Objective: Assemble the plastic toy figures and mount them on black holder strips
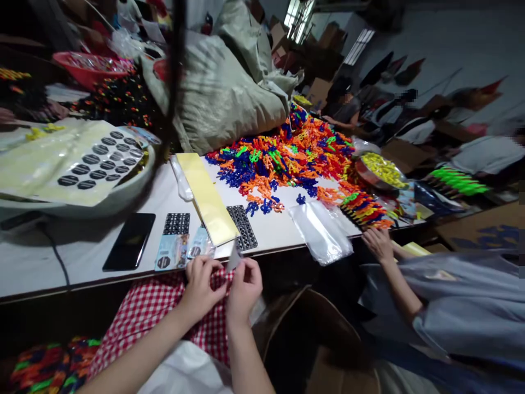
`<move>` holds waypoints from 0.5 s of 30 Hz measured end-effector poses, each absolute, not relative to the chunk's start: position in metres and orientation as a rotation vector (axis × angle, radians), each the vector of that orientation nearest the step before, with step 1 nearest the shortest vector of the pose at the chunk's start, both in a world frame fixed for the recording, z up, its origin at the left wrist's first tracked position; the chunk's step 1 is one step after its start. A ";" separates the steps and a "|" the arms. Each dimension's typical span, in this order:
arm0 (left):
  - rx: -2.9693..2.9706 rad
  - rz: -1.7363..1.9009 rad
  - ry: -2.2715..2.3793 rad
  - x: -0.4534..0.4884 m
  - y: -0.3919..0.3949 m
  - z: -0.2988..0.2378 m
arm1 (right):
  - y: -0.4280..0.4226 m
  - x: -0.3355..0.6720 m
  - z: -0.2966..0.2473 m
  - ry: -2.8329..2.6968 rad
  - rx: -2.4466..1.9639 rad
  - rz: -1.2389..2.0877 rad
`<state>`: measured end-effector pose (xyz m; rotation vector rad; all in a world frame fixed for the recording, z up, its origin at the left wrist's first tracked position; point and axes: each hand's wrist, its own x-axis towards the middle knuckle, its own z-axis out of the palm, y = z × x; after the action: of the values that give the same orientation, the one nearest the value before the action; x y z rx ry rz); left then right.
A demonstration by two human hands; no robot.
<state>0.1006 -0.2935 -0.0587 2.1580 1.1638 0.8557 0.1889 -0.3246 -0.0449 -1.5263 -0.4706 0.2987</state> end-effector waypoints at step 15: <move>2.073 0.945 1.382 0.049 -0.285 -0.063 | -0.304 0.271 -0.057 -1.664 -1.615 0.313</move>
<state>0.0490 -0.2852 -0.0633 2.0727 1.3815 0.9453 0.2709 -0.3043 -0.0573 -1.6146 -1.6641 0.3134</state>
